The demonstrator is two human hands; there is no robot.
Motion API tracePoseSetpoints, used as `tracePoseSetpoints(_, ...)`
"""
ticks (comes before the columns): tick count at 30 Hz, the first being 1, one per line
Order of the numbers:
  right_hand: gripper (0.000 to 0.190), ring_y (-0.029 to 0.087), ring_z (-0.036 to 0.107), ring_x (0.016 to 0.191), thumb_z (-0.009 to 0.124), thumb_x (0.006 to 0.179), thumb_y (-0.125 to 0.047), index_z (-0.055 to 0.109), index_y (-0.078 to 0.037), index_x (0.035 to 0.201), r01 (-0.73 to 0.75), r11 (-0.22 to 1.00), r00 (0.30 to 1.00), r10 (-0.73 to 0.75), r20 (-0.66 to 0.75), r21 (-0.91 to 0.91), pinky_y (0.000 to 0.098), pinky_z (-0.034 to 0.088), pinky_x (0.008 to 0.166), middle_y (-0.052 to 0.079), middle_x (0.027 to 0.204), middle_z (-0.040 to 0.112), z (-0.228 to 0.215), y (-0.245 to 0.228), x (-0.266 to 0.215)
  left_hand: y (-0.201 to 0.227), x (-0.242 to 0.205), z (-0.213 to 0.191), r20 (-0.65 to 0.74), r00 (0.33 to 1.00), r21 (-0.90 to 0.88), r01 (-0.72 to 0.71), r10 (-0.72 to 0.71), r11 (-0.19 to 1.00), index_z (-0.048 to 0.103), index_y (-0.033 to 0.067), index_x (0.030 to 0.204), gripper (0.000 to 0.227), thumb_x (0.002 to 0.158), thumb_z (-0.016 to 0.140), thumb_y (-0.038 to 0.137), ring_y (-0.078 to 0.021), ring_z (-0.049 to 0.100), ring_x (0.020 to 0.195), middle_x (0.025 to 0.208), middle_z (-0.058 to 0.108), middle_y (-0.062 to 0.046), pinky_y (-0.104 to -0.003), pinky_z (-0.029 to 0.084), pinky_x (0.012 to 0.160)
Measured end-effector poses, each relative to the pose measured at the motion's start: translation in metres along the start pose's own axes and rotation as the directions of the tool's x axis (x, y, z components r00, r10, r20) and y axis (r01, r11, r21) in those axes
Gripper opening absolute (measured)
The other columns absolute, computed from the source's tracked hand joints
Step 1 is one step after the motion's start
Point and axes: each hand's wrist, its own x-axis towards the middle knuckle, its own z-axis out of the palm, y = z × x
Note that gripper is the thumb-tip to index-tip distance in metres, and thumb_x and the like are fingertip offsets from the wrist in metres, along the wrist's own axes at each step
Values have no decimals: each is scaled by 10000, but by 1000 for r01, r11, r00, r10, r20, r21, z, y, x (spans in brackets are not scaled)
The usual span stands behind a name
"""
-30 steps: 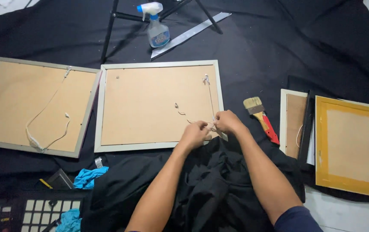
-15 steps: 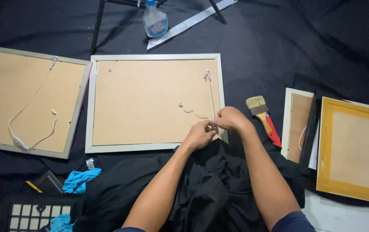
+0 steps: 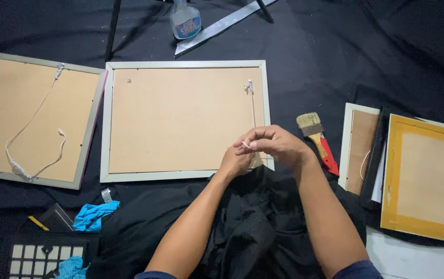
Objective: Securing the hanging wire to the back of a picture frame by threading and twisting it.
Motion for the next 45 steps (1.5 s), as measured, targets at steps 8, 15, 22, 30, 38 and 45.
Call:
tracePoseSetpoints(8,305,314,758,788,709,856,-142,712,73,1072,-319,932,833,190,-520,-170,418,641,608,204,972,701,-41,61,31,-1,-7,9,-49,965,-605,177,-258,776,779,170,1084,455,972,516,525,-368,674,1139,1036,773,-108,-488,524,980)
tracePoseSetpoints(15,374,280,781,707,800,761,-256,788,33,997,-548,787,737,295,-608,-283,398,643,565,179,815,770,-53,96,49,-6,9,37,96,924,-941,205,-370,270,762,70,1051,285,942,646,306,-157,626,526,767,738,-93,-262,499,414)
tracePoseSetpoints(22,357,294,733,761,642,728,-93,770,47,1031,-561,815,717,392,-576,-145,415,603,594,229,803,720,-47,103,53,12,-5,12,242,910,-950,294,-335,110,685,156,977,178,989,572,293,-74,558,551,684,661,31,-189,433,428)
tracePoseSetpoints(30,299,196,554,604,642,711,-121,695,-10,984,-484,833,727,554,-406,269,419,631,589,83,731,535,-59,116,63,8,4,20,165,929,-943,247,-331,222,697,109,966,147,952,629,239,-113,636,568,681,696,-26,-245,504,438)
tracePoseSetpoints(38,272,166,537,540,640,671,-148,712,-31,906,-473,833,708,554,-438,289,384,629,536,-5,627,426,-49,95,57,1,11,33,104,949,-935,195,-298,296,718,98,1031,208,970,628,275,-102,621,565,714,705,-24,-205,483,443)
tracePoseSetpoints(45,240,203,640,640,708,694,-128,729,-2,897,-465,858,746,513,-425,220,398,633,583,43,712,545,-53,105,58,2,11,34,75,936,-927,193,-345,321,735,104,924,165,928,637,237,-153,593,481,611,674,-63,-223,440,390)
